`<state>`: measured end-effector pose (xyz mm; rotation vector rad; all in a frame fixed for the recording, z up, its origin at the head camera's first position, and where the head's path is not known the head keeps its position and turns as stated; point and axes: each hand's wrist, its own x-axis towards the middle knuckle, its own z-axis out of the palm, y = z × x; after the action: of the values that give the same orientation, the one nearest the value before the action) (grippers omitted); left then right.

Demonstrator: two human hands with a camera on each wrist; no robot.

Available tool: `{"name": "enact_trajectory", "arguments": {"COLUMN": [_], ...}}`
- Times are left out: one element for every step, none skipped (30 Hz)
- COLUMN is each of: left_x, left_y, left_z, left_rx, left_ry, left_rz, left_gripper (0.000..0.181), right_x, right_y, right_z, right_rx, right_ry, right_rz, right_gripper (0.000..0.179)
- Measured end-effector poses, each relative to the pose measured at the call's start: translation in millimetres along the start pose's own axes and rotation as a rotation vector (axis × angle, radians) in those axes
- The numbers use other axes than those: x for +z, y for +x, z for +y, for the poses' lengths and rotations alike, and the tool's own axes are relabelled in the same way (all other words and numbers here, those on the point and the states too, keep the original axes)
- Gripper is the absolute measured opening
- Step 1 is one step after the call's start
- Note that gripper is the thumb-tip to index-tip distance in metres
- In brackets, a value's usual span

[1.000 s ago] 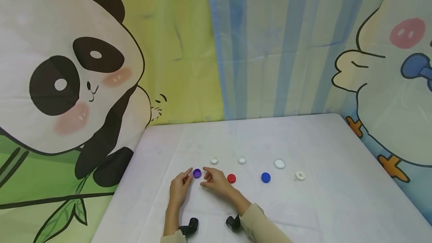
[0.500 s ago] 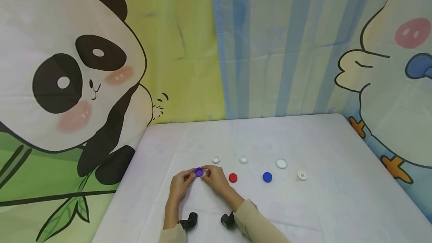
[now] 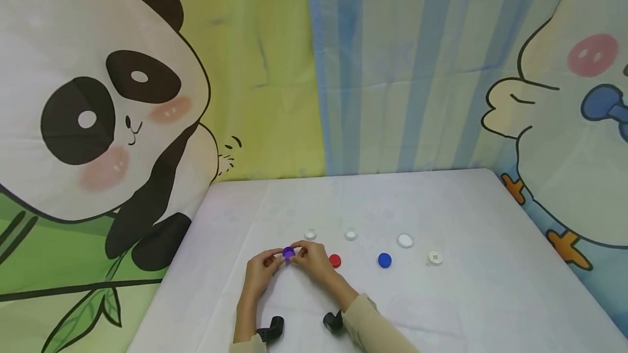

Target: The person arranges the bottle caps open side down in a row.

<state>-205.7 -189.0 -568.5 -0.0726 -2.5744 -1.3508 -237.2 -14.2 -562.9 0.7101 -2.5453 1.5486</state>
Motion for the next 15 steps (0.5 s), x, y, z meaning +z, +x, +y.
{"name": "enact_trajectory", "arguments": {"left_x": [-0.3, -0.5, -0.7, -0.5, -0.3, 0.2, 0.6, 0.9, 0.8, 0.3, -0.3, -1.0, -1.8, -2.5, -3.0], "left_y": [-0.7, -1.4, -1.8, -2.0, -1.9, -1.9, -1.9, -2.1, -2.7, -3.9, -5.2, -6.6, -8.0, -9.3, -10.7], "left_z": [1.4, 3.4, 6.8, 11.0, 16.3, 22.3, 29.3, 37.3, 46.5, 56.9, 67.5, 77.8, 88.5, 98.8, 108.5], "left_rx": [0.001, 0.007, 0.014, 0.029, 0.047, 0.070, 0.097, 0.123, 0.146, 0.177, 0.208, 0.240, 0.270, 0.300, 0.327], "left_ry": [-0.030, -0.055, -0.086, -0.114, -0.139, -0.160, -0.178, -0.203, -0.223, -0.231, -0.233, -0.235, -0.236, -0.234, -0.226], "left_rz": [0.005, 0.014, 0.021, 0.033, 0.046, 0.059, 0.071, 0.080, 0.086, 0.092, 0.096, 0.098, 0.098, 0.097, 0.097], "left_gripper": [0.023, 0.024, 0.024, 0.025, 0.025, 0.025, 0.024, 0.024, 0.023, 0.023, 0.022, 0.022, 0.021, 0.021, 0.021], "right_x": [-2.8, -6.2, -10.3, -15.3, -20.9, -27.3, -33.9, -40.6, -47.5, -54.2, -60.6, -67.0, -73.1, -78.9, -84.4], "right_y": [-0.6, -1.1, -1.3, -1.7, -2.1, -2.7, -3.5, -4.8, -6.6, -8.6, -11.0, -13.5, -16.3, -19.1, -21.9], "right_z": [-2.9, -6.0, -8.8, -12.4, -15.9, -19.9, -23.6, -27.3, -31.2, -34.7, -37.8, -41.0, -43.9, -46.6, -48.7], "right_rx": [-0.014, -0.033, -0.053, -0.070, -0.087, -0.104, -0.118, -0.131, -0.142, -0.151, -0.162, -0.169, -0.173, -0.179, -0.183], "right_ry": [0.004, -0.002, -0.011, -0.017, -0.028, -0.038, -0.042, -0.049, -0.049, -0.049, -0.052, -0.053, -0.052, -0.053, -0.055], "right_rz": [0.001, 0.003, 0.009, 0.017, 0.027, 0.037, 0.047, 0.058, 0.069, 0.077, 0.088, 0.098, 0.108, 0.120, 0.132], "right_gripper": [0.027, 0.027, 0.027, 0.027, 0.028, 0.028, 0.028, 0.028, 0.028, 0.028, 0.028, 0.028, 0.028, 0.028, 0.027]}}
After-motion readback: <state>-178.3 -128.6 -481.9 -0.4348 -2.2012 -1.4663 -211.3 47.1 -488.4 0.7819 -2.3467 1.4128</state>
